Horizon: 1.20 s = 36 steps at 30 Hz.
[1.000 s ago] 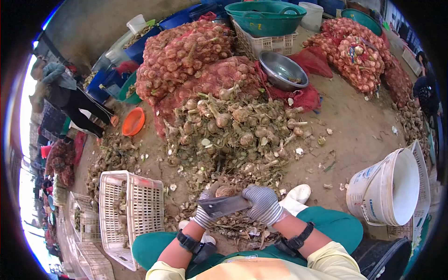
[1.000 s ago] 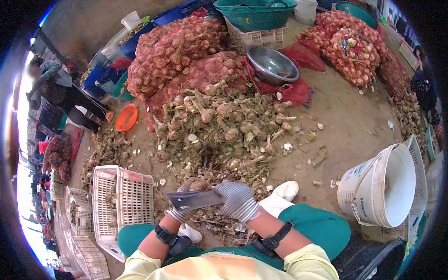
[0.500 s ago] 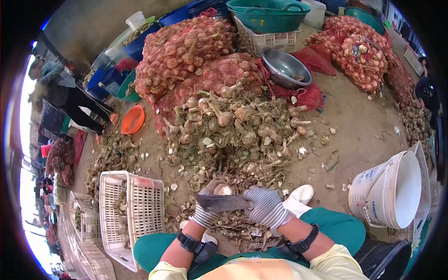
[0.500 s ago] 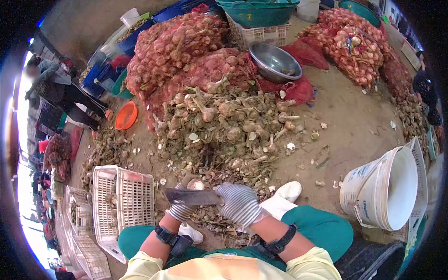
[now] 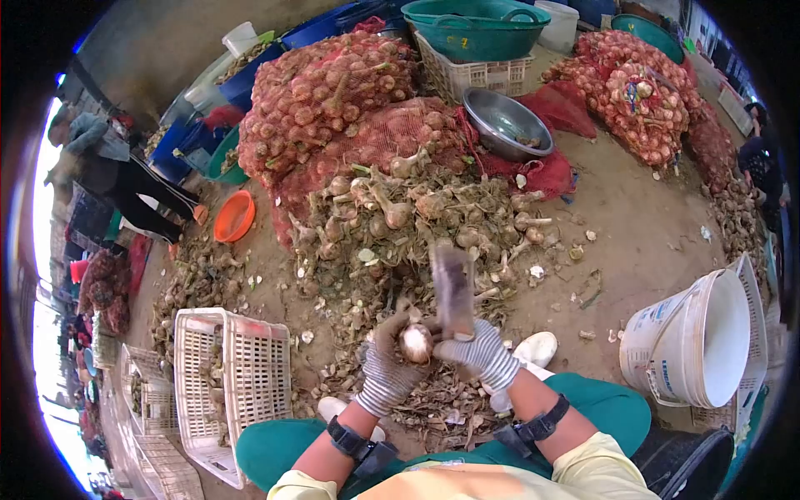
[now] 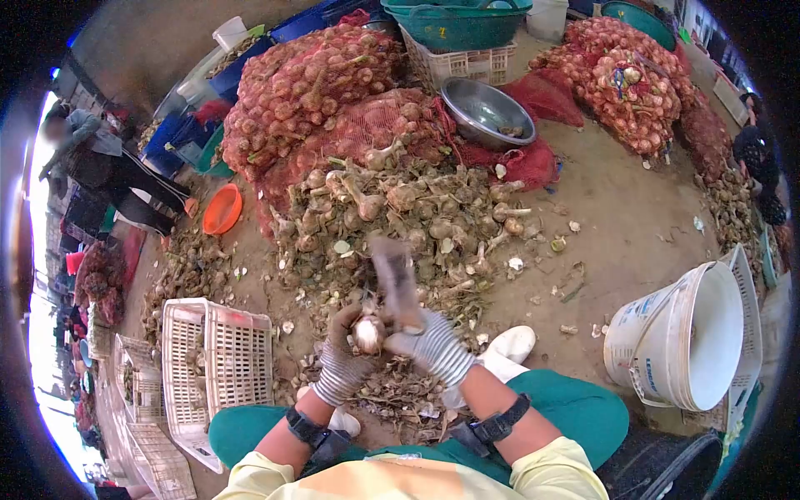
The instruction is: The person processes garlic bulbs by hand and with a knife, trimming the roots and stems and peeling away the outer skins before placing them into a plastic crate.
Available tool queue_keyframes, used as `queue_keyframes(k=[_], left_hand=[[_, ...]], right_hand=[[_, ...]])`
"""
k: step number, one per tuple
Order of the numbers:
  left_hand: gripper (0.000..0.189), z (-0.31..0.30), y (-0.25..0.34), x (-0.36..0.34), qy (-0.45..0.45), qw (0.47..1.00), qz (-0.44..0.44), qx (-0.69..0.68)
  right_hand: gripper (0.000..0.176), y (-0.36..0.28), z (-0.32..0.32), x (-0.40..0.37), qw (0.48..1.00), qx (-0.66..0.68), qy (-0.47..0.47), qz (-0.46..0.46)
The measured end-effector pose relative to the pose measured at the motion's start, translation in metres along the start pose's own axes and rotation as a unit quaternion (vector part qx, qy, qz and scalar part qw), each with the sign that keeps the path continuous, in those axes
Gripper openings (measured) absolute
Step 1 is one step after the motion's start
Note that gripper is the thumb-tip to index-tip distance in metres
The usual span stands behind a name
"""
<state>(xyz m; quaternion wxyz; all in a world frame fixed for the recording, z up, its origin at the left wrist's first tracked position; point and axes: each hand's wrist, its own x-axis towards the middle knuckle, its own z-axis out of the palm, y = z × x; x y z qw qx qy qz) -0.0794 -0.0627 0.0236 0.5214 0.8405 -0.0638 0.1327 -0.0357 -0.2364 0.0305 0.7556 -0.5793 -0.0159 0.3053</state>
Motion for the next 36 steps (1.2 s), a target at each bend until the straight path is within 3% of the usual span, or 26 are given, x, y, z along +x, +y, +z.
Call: queue_keyframes(k=[2,3,5,6,8,9,11,12,13,15,16,17,18,20,21,22,23,24,25,26,28,29,30,33,35,36], left_hand=[[0.062,-0.001,0.000,0.003,0.022,0.993,0.044,0.107],[0.056,-0.004,0.000,0.004,0.051,0.999,-0.017,-0.005],[0.046,-0.011,0.002,0.006,0.108,0.958,-0.136,-0.227],[0.046,-0.018,0.003,0.008,0.110,0.958,-0.137,-0.226],[0.035,-0.032,0.005,0.014,0.101,0.887,-0.315,-0.321],[0.035,-0.031,-0.002,0.012,0.099,0.888,-0.314,-0.323],[0.047,-0.026,-0.019,0.003,0.005,0.845,-0.342,-0.410],[0.064,-0.024,0.000,0.014,-0.033,0.866,-0.322,-0.381],[0.064,-0.025,-0.002,0.012,-0.033,0.865,-0.325,-0.381],[0.047,-0.030,-0.003,0.014,0.054,0.770,-0.427,-0.471],[0.048,-0.022,-0.002,0.013,0.133,0.798,-0.398,-0.434],[0.048,-0.027,0.003,0.014,0.135,0.796,-0.401,-0.432],[0.048,-0.035,0.010,0.016,0.131,0.810,-0.374,-0.431],[0.046,-0.054,0.004,0.025,0.176,0.842,-0.304,-0.410],[0.037,-0.068,0.015,0.039,0.163,0.876,-0.204,-0.405],[0.035,-0.102,-0.005,0.036,0.240,0.878,-0.206,-0.359],[0.034,-0.136,-0.026,0.033,0.315,0.873,-0.212,-0.306],[0.034,-0.163,-0.029,0.036,0.375,0.828,-0.224,-0.351],[0.036,-0.217,-0.059,0.019,0.435,0.837,-0.236,-0.234],[0.033,-0.262,-0.086,0.008,0.505,0.801,-0.184,-0.264],[0.033,-0.279,-0.102,0.010,0.639,0.689,-0.188,-0.286],[0.037,-0.270,-0.102,0.022,0.702,0.611,-0.241,-0.278],[0.036,-0.256,-0.125,0.028,0.663,0.655,-0.256,-0.257],[0.040,-0.202,-0.353,-0.001,0.301,0.872,-0.366,-0.117],[0.053,-0.073,-0.245,0.046,0.135,0.884,-0.443,-0.060],[0.062,-0.028,-0.255,0.039,0.053,0.927,-0.355,0.111]], right_hand=[[0.029,-0.016,0.012,-0.007,0.980,-0.188,-0.046,-0.053],[0.029,-0.007,0.016,-0.003,0.979,-0.189,-0.049,-0.055],[0.024,0.020,0.022,0.003,0.930,-0.202,0.031,-0.305],[0.020,0.027,0.022,0.001,0.935,-0.226,0.044,-0.268],[0.021,0.039,0.024,0.003,0.932,-0.283,0.081,-0.212],[0.022,0.046,0.023,0.006,0.921,-0.338,0.122,-0.153],[0.021,0.053,0.020,0.016,0.922,-0.326,0.138,-0.159],[0.017,0.039,0.023,0.017,0.908,-0.343,0.132,-0.202],[0.014,0.027,0.026,0.018,0.892,-0.358,0.125,-0.247],[0.012,0.019,0.032,0.023,0.898,-0.342,0.106,-0.254],[0.013,0.020,0.034,0.025,0.891,-0.348,0.102,-0.274],[0.013,0.022,0.036,0.026,0.883,-0.352,0.097,-0.294],[0.019,0.048,0.027,0.040,0.960,-0.255,0.050,-0.108],[0.029,0.106,-0.006,0.064,0.849,-0.521,0.021,0.081],[0.033,0.157,-0.034,0.072,0.847,-0.520,0.017,0.106],[0.037,0.194,-0.054,0.073,0.844,-0.519,0.010,0.135],[0.049,0.170,-0.054,0.066,0.834,-0.495,0.047,0.241],[0.050,0.171,-0.061,0.069,0.860,-0.424,0.071,0.275],[0.051,0.175,-0.070,0.073,0.881,-0.351,0.100,0.302],[0.051,0.185,-0.081,0.080,0.879,-0.353,0.100,0.304],[0.053,0.212,-0.100,0.094,0.915,-0.334,0.105,0.199],[0.053,0.212,-0.100,0.095,0.915,-0.335,0.104,0.202],[0.052,0.206,-0.101,0.099,0.922,-0.310,0.133,0.191],[0.047,0.173,-0.101,0.092,0.929,-0.281,0.176,0.162],[0.041,0.138,-0.101,0.079,0.932,-0.270,0.170,0.173],[0.036,0.113,-0.097,0.068,0.940,-0.253,0.173,0.146]])
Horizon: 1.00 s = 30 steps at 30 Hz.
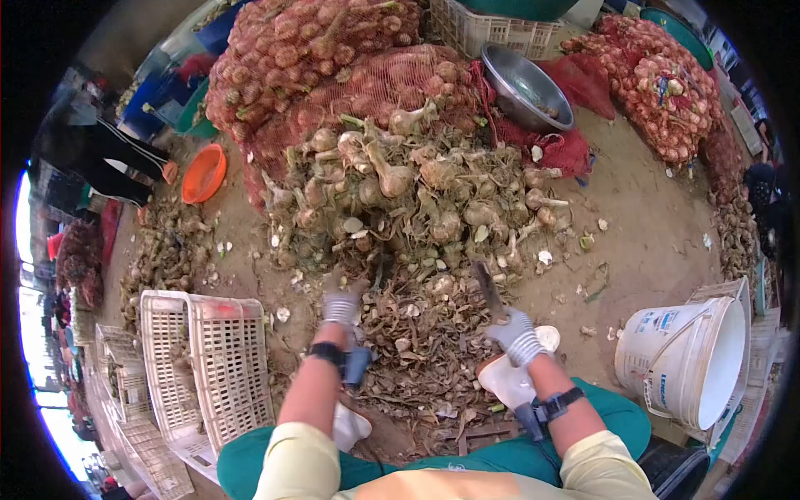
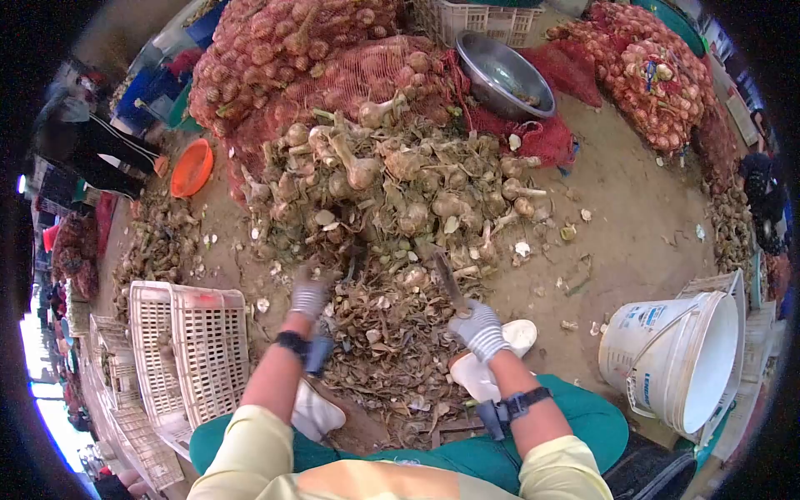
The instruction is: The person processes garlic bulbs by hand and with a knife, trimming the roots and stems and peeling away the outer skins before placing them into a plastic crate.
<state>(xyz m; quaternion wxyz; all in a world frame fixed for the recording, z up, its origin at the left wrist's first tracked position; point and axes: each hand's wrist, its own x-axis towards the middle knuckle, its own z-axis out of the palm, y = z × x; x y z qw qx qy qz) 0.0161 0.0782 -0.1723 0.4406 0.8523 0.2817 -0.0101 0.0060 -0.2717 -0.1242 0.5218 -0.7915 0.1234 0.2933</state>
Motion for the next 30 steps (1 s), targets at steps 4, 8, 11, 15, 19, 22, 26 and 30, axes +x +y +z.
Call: queue_keyframes(k=[4,8,11,15,19,22,26,30], left_hand=[[0.064,0.072,0.009,-0.067,-0.172,0.890,0.139,0.398],[0.053,0.021,-0.047,-0.081,-0.273,0.853,0.311,0.319],[0.052,-0.031,-0.051,-0.066,-0.215,0.855,0.196,0.429],[0.057,-0.033,0.013,-0.049,-0.155,0.841,0.372,0.360],[0.053,0.069,0.057,-0.027,-0.218,0.895,0.295,0.254],[0.070,0.163,0.051,-0.031,-0.182,0.978,-0.063,0.082],[0.072,0.183,0.036,-0.034,-0.130,0.975,-0.127,-0.128],[0.070,0.131,0.058,-0.049,-0.140,0.943,0.058,-0.295]], right_hand=[[0.033,-0.028,-0.043,-0.035,0.997,-0.080,0.004,-0.001],[0.029,-0.030,-0.069,-0.043,0.980,-0.191,0.050,-0.039],[0.023,-0.038,-0.075,-0.036,0.979,-0.193,0.064,-0.022],[0.018,-0.038,-0.077,-0.030,0.981,-0.175,0.075,-0.025],[0.017,-0.025,-0.080,-0.024,0.956,-0.240,0.115,-0.124],[0.021,-0.052,-0.080,-0.034,0.957,-0.260,0.082,-0.098],[0.015,-0.052,-0.077,-0.034,0.958,-0.251,0.068,-0.120],[0.018,-0.047,-0.073,-0.024,0.955,-0.272,0.047,-0.110]])
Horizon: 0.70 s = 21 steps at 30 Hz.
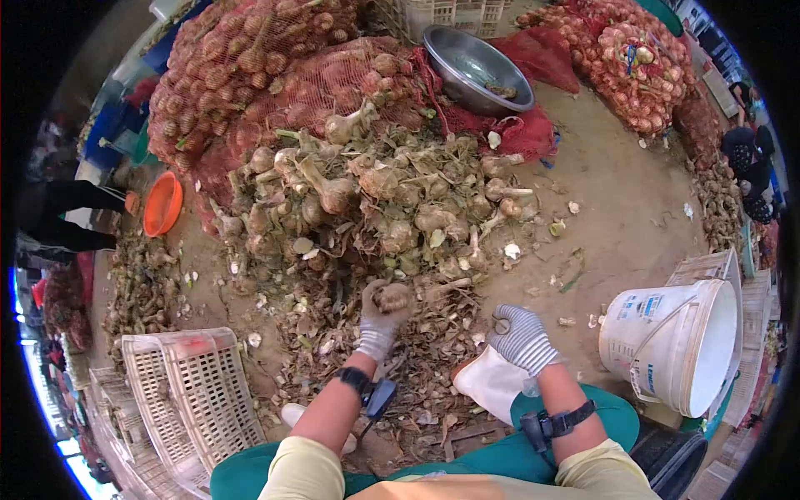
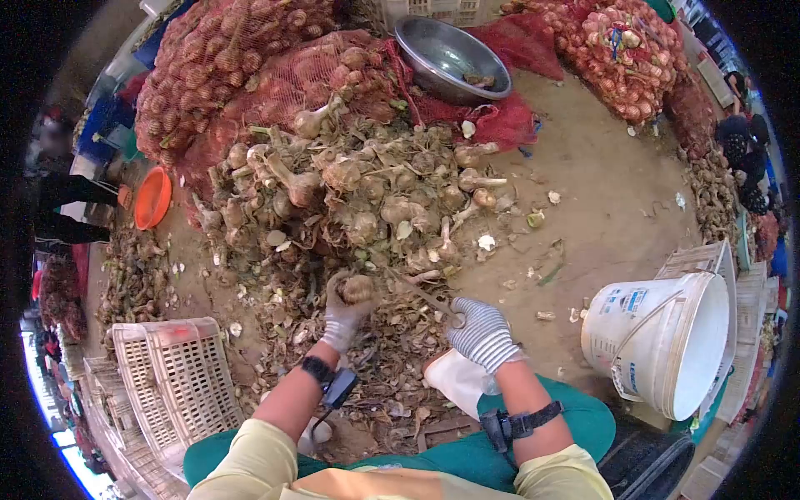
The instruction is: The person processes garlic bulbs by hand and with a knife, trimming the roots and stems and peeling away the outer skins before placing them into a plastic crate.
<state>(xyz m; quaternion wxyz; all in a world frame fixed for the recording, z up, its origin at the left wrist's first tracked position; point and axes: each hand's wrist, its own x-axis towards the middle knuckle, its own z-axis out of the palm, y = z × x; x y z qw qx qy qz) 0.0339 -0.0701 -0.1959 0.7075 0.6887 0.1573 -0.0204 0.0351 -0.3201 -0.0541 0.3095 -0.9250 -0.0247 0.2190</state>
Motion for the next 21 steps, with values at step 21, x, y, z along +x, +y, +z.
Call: queue_keyframes(k=[21], left_hand=[[0.066,-0.044,0.138,-0.117,-0.384,0.732,-0.240,-0.508]], right_hand=[[0.022,-0.083,0.010,-0.060,0.933,-0.075,0.111,-0.334]])
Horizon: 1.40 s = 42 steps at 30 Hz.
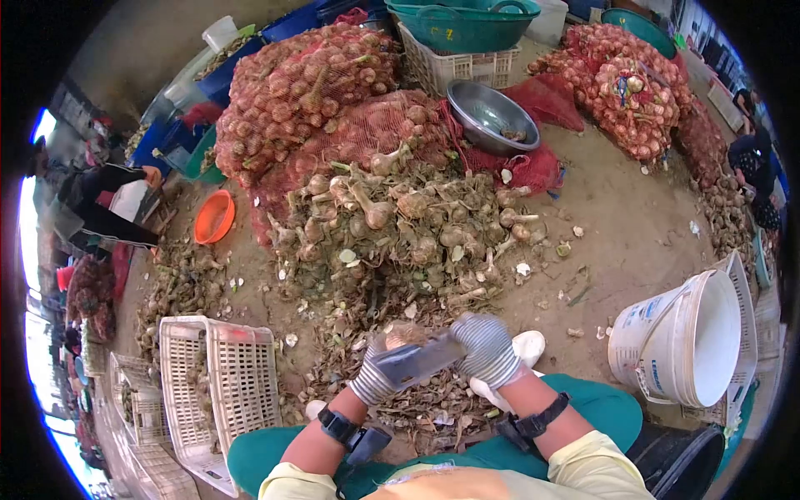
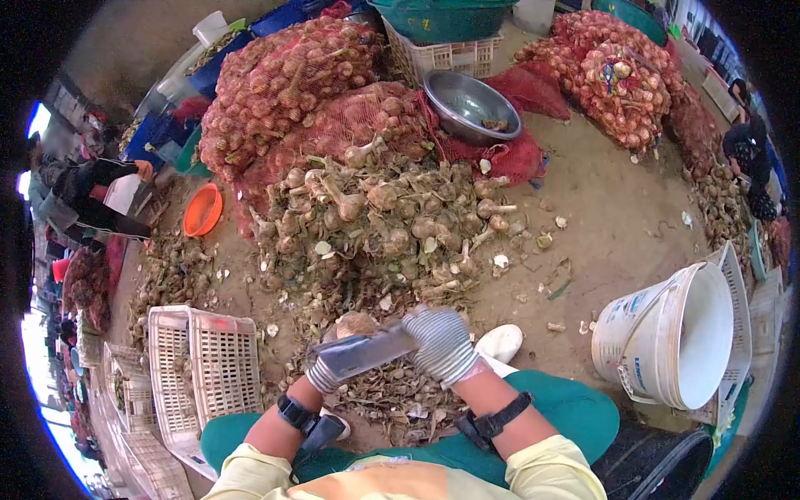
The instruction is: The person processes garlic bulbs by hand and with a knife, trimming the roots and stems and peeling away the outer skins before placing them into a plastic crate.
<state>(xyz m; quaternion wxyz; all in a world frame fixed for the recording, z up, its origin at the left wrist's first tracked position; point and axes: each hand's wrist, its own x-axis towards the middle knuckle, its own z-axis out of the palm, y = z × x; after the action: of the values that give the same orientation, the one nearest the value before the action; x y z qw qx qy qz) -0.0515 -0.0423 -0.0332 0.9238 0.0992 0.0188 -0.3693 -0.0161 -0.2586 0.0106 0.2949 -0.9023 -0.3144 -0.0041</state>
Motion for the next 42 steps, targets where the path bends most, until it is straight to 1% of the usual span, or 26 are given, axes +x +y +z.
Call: queue_keyframes(k=[1,3,5,6,8,9,12,13,14,15,16,19,20,22,23,24,26,28,29,30,32,33,34,37,39,42], left_hand=[[0.062,0.008,-0.007,-0.003,0.158,0.970,0.033,0.183],[0.041,0.035,-0.015,-0.011,0.250,0.825,0.112,0.495],[0.027,0.066,-0.015,-0.020,0.157,0.648,0.173,0.725],[0.030,0.079,-0.013,-0.020,0.128,0.534,0.198,0.812],[0.036,0.057,-0.001,-0.022,0.176,0.461,0.184,0.850],[0.039,0.059,0.004,-0.025,0.267,0.536,0.061,0.798],[0.043,0.072,0.000,-0.026,0.260,0.526,0.105,0.803],[0.046,-0.041,0.015,-0.042,0.219,0.686,0.022,0.694],[0.046,-0.034,0.012,-0.047,0.221,0.684,0.026,0.695],[0.048,-0.019,0.008,-0.053,0.128,0.918,0.037,0.373],[0.051,-0.009,0.006,-0.057,0.011,0.999,0.042,-0.009],[0.052,-0.016,0.001,-0.067,0.033,0.989,0.005,-0.144],[0.048,-0.012,-0.004,-0.063,0.054,0.994,0.012,-0.092],[0.043,0.009,-0.018,-0.047,0.140,0.961,0.067,0.229],[0.043,0.021,-0.027,-0.041,0.168,0.910,0.103,0.366],[0.048,0.052,-0.039,-0.041,0.208,0.634,0.127,0.734],[0.059,0.058,-0.035,-0.033,0.239,0.660,0.138,0.699],[0.061,0.038,-0.036,-0.032,0.271,0.626,0.202,0.703],[0.064,0.054,-0.041,-0.027,0.287,0.698,0.222,0.617],[0.064,0.048,-0.040,-0.022,0.285,0.701,0.221,0.615],[0.061,0.037,-0.033,-0.016,0.269,0.441,0.369,0.773],[0.058,0.035,-0.032,-0.019,0.289,0.459,0.402,0.737],[0.056,0.038,-0.032,-0.020,0.348,0.547,0.392,0.652],[0.043,0.053,-0.014,-0.027,0.364,0.581,0.457,0.567],[0.033,0.055,0.003,-0.040,0.360,0.838,0.283,0.297],[0.037,0.056,-0.009,-0.039,0.458,0.806,0.280,0.248]], right_hand=[[0.023,0.002,0.001,-0.003,0.999,-0.028,-0.015,0.015],[0.023,0.009,0.001,0.002,0.973,-0.080,-0.161,0.143],[0.030,0.082,0.018,-0.018,0.931,0.035,-0.152,0.330],[0.028,0.090,0.013,-0.030,0.917,0.072,-0.067,0.387],[0.024,0.053,0.002,-0.026,0.918,0.206,0.074,0.331],[0.021,0.029,-0.003,-0.024,0.944,0.168,0.008,0.285],[0.014,-0.038,-0.035,-0.008,0.994,0.042,-0.057,0.080],[0.014,-0.052,-0.037,-0.009,0.994,0.043,-0.056,0.078],[0.013,-0.063,-0.038,-0.009,0.998,0.034,-0.046,0.023],[0.012,-0.069,-0.037,-0.009,0.998,0.027,-0.035,-0.032],[0.012,-0.070,-0.033,-0.010,0.998,0.028,-0.034,-0.036],[0.014,-0.067,-0.022,-0.013,0.995,0.040,0.050,-0.071],[0.014,-0.065,-0.022,-0.012,0.995,0.040,0.050,-0.070],[0.018,-0.054,-0.021,-0.005,0.990,-0.061,-0.084,0.096],[0.021,-0.036,-0.016,-0.001,0.978,-0.044,-0.103,0.176],[0.023,-0.009,-0.006,-0.002,0.959,-0.024,-0.123,0.255],[0.023,0.016,0.014,-0.012,0.956,0.036,-0.076,0.280],[0.027,0.015,0.026,-0.024,0.836,0.466,-0.007,0.290],[0.033,-0.005,0.012,-0.018,0.829,0.483,-0.028,0.281],[0.032,-0.023,0.007,-0.014,0.817,0.527,-0.022,0.232],[0.026,-0.042,0.002,-0.004,0.883,0.432,-0.058,0.177],[0.026,-0.053,-0.003,-0.002,0.882,0.433,-0.060,0.176],[0.022,-0.064,-0.007,-0.001,0.878,0.452,-0.030,0.152],[0.017,-0.055,0.029,0.000,0.899,0.412,0.036,0.142],[0.022,-0.049,0.037,0.006,0.929,0.302,0.020,0.214],[0.021,-0.049,0.038,0.016,0.940,0.238,-0.030,0.245]])
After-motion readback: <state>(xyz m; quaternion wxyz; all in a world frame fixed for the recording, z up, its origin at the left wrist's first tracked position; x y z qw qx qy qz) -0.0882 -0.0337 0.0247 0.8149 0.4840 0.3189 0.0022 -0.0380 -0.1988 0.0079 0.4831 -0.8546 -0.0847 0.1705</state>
